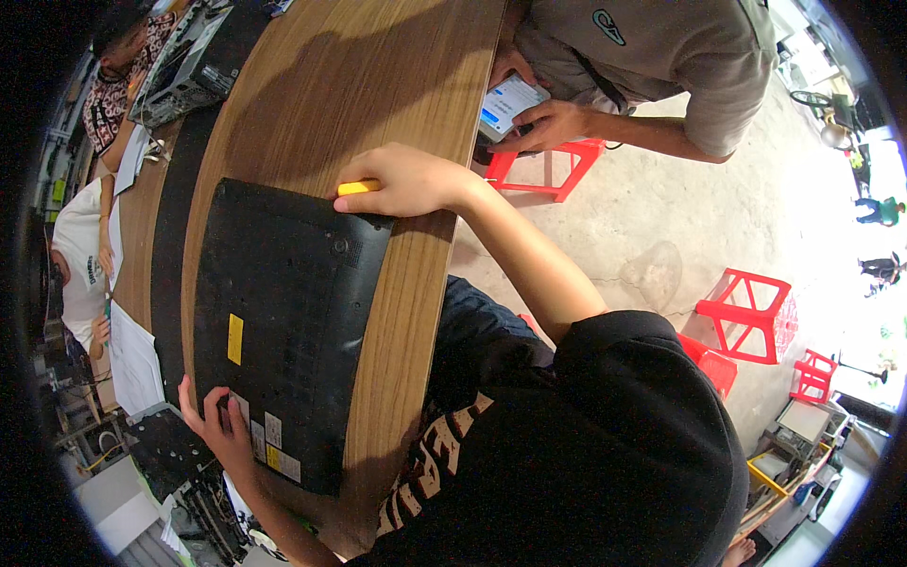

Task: The person uses a screwdriver to remove screws from the bottom of a laptop, then pulls out a modular component from the side of the device.

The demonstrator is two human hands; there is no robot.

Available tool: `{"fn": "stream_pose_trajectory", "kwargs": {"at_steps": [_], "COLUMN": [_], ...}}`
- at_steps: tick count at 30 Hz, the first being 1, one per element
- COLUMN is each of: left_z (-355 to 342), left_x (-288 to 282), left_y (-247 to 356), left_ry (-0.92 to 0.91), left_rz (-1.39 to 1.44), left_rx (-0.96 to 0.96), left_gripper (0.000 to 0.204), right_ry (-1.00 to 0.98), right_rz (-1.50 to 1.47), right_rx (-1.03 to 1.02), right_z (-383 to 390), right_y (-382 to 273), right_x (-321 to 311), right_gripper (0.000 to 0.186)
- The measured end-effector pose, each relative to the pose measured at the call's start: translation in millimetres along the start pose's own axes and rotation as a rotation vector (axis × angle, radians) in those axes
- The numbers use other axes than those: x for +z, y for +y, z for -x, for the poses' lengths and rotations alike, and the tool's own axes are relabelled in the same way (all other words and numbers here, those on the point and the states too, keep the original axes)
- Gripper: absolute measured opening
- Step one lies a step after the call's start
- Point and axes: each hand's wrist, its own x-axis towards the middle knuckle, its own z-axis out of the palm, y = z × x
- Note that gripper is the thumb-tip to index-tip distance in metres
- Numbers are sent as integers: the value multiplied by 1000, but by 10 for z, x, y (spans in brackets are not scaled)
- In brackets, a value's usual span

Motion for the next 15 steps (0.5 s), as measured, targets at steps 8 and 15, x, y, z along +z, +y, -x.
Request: {"fn": "stream_pose_trajectory", "kwargs": {"at_steps": [8, 15], "left_z": [18, 33], "left_x": [-14, -27], "left_y": [1, -65], "left_ry": [-9, 5], "left_rz": [-11, -13], "left_rx": [25, 82], "left_gripper": [8, 11], "right_ry": [-71, -46], "right_rz": [75, 26], "right_rx": [72, 60], "right_z": [-2, 16], "right_y": [-43, -40], "right_x": [-31, 17], "right_gripper": [38, 39]}}
